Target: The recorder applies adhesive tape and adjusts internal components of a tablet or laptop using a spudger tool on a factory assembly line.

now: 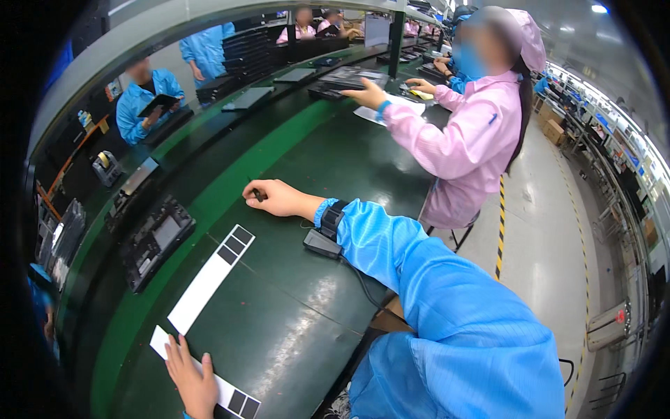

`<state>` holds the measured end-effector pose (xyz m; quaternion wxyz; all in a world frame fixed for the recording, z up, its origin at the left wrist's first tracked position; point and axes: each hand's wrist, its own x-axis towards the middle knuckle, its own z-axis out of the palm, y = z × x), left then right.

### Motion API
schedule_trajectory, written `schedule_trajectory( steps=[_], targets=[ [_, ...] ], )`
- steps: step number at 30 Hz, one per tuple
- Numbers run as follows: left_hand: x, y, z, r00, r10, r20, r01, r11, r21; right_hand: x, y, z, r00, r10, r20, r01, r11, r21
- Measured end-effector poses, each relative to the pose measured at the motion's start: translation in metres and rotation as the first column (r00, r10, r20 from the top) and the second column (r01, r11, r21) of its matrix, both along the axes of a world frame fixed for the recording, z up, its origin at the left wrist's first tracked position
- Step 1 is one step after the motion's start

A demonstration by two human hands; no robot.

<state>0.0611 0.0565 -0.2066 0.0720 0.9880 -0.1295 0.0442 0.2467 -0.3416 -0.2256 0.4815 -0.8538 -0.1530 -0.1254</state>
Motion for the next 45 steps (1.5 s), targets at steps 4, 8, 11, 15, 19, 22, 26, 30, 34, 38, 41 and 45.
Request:
schedule_trajectory(
  steps=[4,8,11,15,19,22,26,30,34,38,41,45],
  targets=[
    [0.002,-0.002,-0.01,0.997,0.072,-0.033,-0.074,0.995,-0.06,-0.017,-0.001,0.005,0.997,0.063,-0.054,-0.067,0.996,-0.064],
    [0.004,-0.004,-0.011,0.999,0.04,-0.022,-0.042,0.997,-0.069,-0.019,-0.005,0.006,0.997,0.057,0.055,-0.046,0.98,-0.194],
    [0.003,-0.008,-0.007,0.999,0.047,-0.027,-0.048,0.997,-0.052,-0.022,-0.002,0.007,0.998,0.04,0.04,-0.036,0.995,-0.096],
    [0.001,-0.01,-0.003,0.998,0.045,-0.034,-0.047,0.997,-0.057,-0.021,-0.001,0.011,0.996,0.025,0.084,-0.009,0.983,-0.186],
    [0.001,-0.009,-0.004,0.998,0.05,-0.04,-0.052,0.998,-0.042,0.004,-0.012,0.004,0.981,-0.03,0.194,0.069,0.978,-0.198],
    [0.003,-0.01,-0.002,0.999,0.045,-0.026,-0.045,0.999,-0.029,0.026,-0.026,0.003,0.947,-0.096,0.307,0.174,0.956,-0.235],
    [0.006,-0.011,-0.002,0.998,0.049,-0.036,-0.05,0.998,-0.036,0.062,-0.048,-0.006,0.872,-0.164,0.461,0.339,0.882,-0.327],
    [0.007,-0.009,-0.004,1.0,0.025,-0.013,-0.025,0.999,-0.044,0.102,-0.069,-0.003,0.736,-0.384,0.558,0.627,0.698,-0.346],
    [0.005,-0.005,-0.005,1.0,0.028,-0.011,-0.029,0.997,-0.074,0.146,-0.095,-0.012,0.799,-0.53,0.284,0.6,0.663,-0.448],
    [0.006,-0.002,-0.012,0.999,0.013,0.032,-0.01,0.996,-0.084,0.159,-0.109,-0.022,0.838,-0.451,0.306,0.545,0.699,-0.463],
    [0.004,0.002,-0.018,0.998,-0.008,0.069,0.013,0.996,-0.084,0.141,-0.098,-0.011,0.865,-0.415,0.282,0.501,0.744,-0.443],
    [0.005,0.0,-0.02,0.998,-0.025,0.062,0.032,0.993,-0.118,0.1,-0.106,0.014,0.862,-0.36,0.356,0.479,0.807,-0.344]
  ],
)
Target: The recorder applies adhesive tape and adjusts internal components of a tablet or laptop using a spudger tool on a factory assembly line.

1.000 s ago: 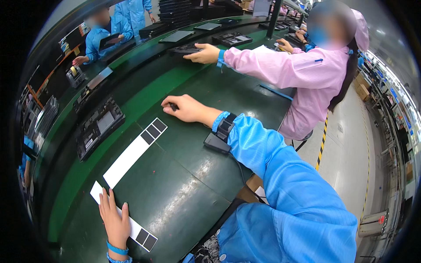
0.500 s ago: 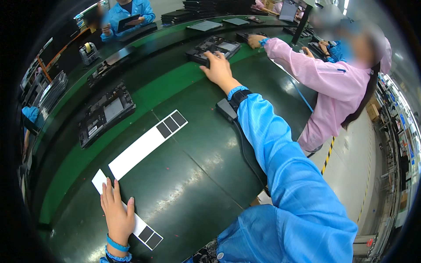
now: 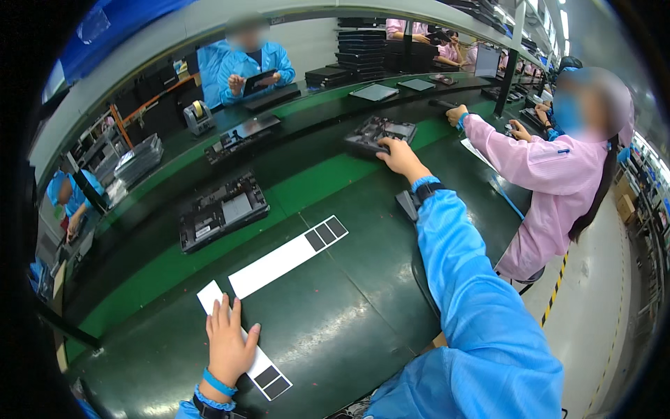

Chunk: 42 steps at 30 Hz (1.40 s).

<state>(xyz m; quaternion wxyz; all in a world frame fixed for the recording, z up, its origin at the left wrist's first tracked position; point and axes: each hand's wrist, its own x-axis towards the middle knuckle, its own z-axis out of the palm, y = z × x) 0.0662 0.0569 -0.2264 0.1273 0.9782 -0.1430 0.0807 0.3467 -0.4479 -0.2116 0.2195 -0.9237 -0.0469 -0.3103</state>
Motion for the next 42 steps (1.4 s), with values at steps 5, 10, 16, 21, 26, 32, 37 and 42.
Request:
schedule_trajectory(
  steps=[5,10,16,21,26,32,37,42],
  targets=[
    [0.003,0.003,-0.005,1.0,0.002,0.02,-0.002,1.0,-0.001,-0.096,0.009,0.037,0.963,0.235,-0.133,-0.234,0.972,0.025],
    [0.005,-0.004,-0.004,1.0,0.003,0.018,-0.003,1.0,0.018,-0.191,-0.003,0.01,0.959,0.22,-0.178,-0.232,0.971,-0.05],
    [0.002,0.006,-0.011,1.0,-0.005,0.02,0.005,1.0,0.017,-0.31,0.079,-0.014,0.98,0.174,-0.097,-0.18,0.982,-0.056],
    [0.002,0.006,-0.011,1.0,-0.001,0.028,0.0,0.999,0.047,-0.387,0.161,0.002,0.944,0.308,-0.118,-0.304,0.951,0.047],
    [0.005,0.005,-0.012,0.999,0.001,0.032,-0.002,0.999,0.035,-0.341,0.103,0.022,0.996,-0.003,0.09,-0.002,0.998,0.06],
    [0.004,0.002,-0.01,0.999,0.006,0.054,-0.008,0.999,0.039,-0.277,0.044,-0.022,0.952,0.211,-0.22,-0.085,0.876,0.474],
    [0.006,0.003,-0.013,0.998,0.008,0.062,-0.012,0.999,0.051,-0.315,0.109,-0.024,0.944,0.18,-0.277,-0.049,0.906,0.421],
    [0.007,0.013,-0.014,0.999,0.02,0.048,-0.019,1.0,-0.009,-0.312,0.142,0.01,0.867,0.307,-0.393,-0.212,0.94,0.266]
  ],
)
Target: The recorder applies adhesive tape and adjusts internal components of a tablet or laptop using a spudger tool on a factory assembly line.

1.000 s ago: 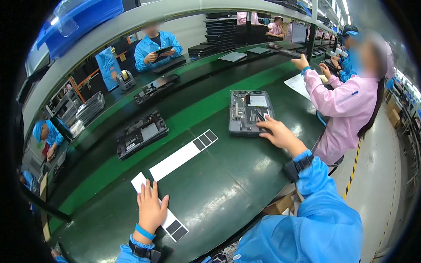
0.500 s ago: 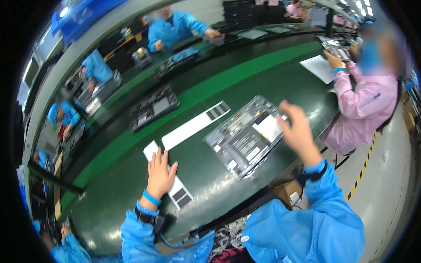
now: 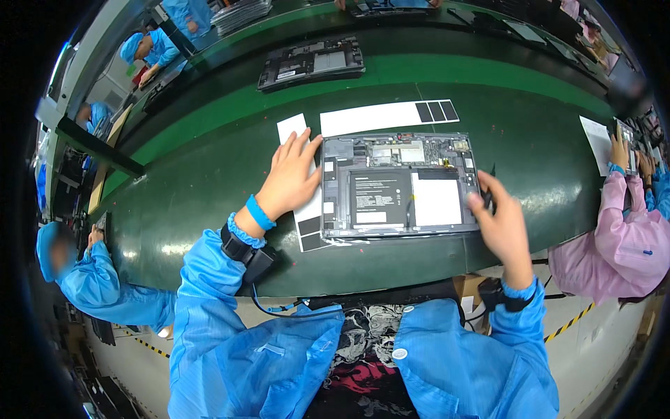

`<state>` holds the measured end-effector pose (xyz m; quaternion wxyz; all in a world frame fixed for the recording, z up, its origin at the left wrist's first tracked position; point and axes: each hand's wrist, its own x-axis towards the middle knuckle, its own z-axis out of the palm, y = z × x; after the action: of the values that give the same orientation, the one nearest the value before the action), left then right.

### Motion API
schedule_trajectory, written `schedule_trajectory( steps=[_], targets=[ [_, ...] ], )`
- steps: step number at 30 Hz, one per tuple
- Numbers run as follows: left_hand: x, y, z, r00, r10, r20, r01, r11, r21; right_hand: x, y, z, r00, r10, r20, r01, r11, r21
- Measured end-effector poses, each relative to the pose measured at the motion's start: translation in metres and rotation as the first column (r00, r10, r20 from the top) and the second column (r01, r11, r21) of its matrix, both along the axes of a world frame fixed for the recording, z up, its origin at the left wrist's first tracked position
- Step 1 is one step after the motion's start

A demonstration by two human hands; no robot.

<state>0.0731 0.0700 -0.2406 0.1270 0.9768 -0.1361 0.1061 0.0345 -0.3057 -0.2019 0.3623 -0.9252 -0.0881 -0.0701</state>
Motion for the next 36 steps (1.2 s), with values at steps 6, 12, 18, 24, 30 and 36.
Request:
schedule_trajectory(
  steps=[6,12,18,24,30,36],
  targets=[
    [0.017,0.007,0.028,0.998,0.015,-0.059,-0.019,0.997,-0.07,0.083,-0.032,0.041,0.996,0.071,-0.062,-0.024,0.825,0.565],
    [0.063,-0.082,0.092,0.955,-0.296,-0.01,0.289,0.936,-0.201,0.178,0.006,0.015,0.98,0.166,-0.112,-0.047,0.736,0.675],
    [0.108,-0.151,0.035,0.936,-0.321,-0.144,0.319,0.947,-0.035,0.205,0.017,-0.02,0.983,0.1,-0.157,0.003,0.835,0.55],
    [0.111,-0.155,0.024,0.93,-0.291,-0.226,0.289,0.956,-0.044,0.204,0.011,-0.024,0.993,0.108,-0.055,-0.061,0.836,0.545],
    [0.114,-0.155,0.022,0.931,-0.287,-0.224,0.285,0.958,-0.041,0.205,0.014,-0.019,0.987,0.121,-0.106,-0.051,0.861,0.506],
    [0.117,-0.156,0.018,0.931,-0.301,-0.204,0.297,0.953,-0.052,0.204,0.015,-0.02,0.991,0.12,-0.053,-0.083,0.886,0.456]
  ],
)
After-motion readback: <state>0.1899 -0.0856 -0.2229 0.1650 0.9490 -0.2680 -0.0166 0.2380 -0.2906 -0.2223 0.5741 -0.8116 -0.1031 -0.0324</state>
